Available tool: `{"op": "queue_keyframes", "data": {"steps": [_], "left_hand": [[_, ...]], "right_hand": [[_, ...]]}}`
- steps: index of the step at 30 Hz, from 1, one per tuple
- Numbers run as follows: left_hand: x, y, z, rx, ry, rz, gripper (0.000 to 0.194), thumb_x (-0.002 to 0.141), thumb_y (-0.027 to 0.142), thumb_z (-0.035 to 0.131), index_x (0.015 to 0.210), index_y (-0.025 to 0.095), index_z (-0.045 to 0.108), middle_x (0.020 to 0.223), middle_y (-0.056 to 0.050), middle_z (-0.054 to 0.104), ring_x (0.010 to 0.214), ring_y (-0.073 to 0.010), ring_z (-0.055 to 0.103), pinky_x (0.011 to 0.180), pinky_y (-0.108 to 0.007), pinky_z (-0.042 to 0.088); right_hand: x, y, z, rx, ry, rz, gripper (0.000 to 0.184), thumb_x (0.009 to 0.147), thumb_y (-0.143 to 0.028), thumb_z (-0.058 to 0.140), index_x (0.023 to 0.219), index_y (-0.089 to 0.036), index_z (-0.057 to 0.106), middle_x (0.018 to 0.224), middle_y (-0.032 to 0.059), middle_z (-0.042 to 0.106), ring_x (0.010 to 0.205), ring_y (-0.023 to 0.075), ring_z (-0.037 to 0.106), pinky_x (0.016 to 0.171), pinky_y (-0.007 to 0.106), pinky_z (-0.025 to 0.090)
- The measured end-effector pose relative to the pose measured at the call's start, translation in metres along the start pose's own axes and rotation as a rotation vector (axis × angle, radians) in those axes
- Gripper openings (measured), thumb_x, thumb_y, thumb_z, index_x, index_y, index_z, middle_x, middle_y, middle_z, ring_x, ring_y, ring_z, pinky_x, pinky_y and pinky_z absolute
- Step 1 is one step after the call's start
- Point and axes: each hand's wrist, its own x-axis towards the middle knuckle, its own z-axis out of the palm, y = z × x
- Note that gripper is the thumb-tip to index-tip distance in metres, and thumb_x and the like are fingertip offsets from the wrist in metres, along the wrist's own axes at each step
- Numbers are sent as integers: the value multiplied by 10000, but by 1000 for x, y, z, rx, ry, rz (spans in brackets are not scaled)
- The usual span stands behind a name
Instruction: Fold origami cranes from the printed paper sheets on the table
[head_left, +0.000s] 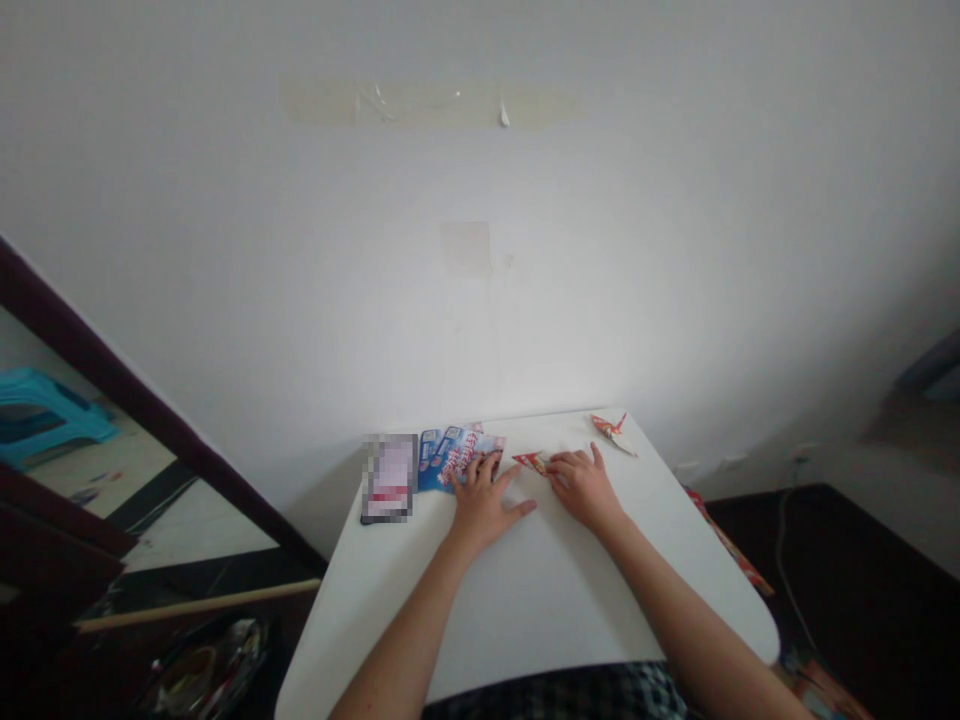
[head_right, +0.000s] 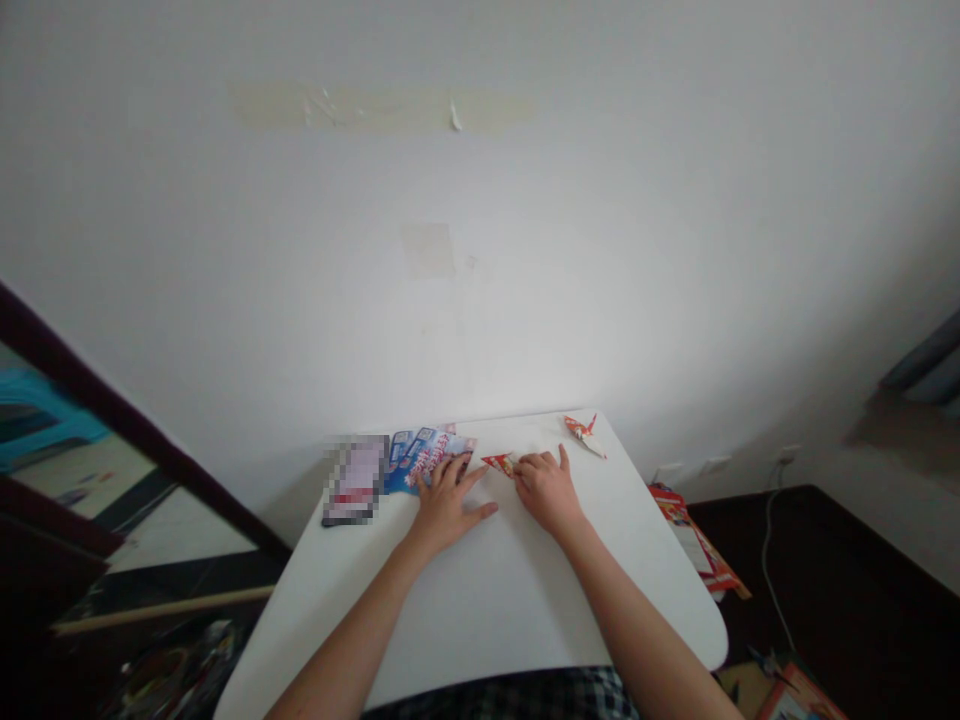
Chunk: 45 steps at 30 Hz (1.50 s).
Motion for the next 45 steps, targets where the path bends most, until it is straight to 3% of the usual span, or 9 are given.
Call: {"op": "queue_keyframes", "data": {"steps": [6,13,22,25,30,39,45], "left_hand": [[0,3,-2,-23,17,17,564,824,722,573,1348,513,579,1596,-22,396,1455,-389,277,1164,-753,49],[1,1,1,-35,22,-19,402,974,592,389,1319,541,589,1591,16,415,1470,-343,278,1160,-759,41],[6,6,4,-33,88,-76,317,936,531,531,1209,500,688,1540,13,478,1426,-363,335,1144,-775,102],[8,10,5,-32,110,-88,296,917,533,565,1162,466,718,1516,3,506,1410,-368,350,1138,-783,101],[8,11,6,-54,108,-83,295,907,539,583,1150,446,720,1515,0,505,1407,-357,352,1144,-775,101],[6,8,6,-47,96,-40,412,862,538,650,1273,519,638,1509,-3,491,1407,-357,342,1165,-748,85],[6,4,6,-98,78,-11,374,866,503,665,1239,527,656,1518,10,481,1417,-346,332,1164,-744,83]], "right_hand": [[-3,-8,1,26,-65,-33,269,922,-239,593,1109,-354,749,1244,58,694,1152,262,599,1187,636,197],[-2,-8,5,119,-47,-76,238,962,-314,576,1136,-338,737,1100,51,749,1146,256,591,1182,639,205],[1,0,13,212,-60,-62,223,910,-252,618,1050,-340,768,1088,35,759,1228,278,549,1154,599,279],[3,2,16,161,-20,-56,241,895,-257,638,1092,-327,760,1155,36,736,1247,285,518,1124,537,346],[0,4,21,62,-5,-6,316,858,-265,688,1162,-333,738,1293,42,667,1299,318,455,1125,542,352],[-1,6,22,68,-14,-8,295,829,-338,752,1124,-331,752,1319,67,627,1313,324,447,1118,537,378],[-1,7,23,91,-7,14,289,820,-353,763,1107,-315,758,1287,94,621,1287,315,471,1091,522,402]]}}
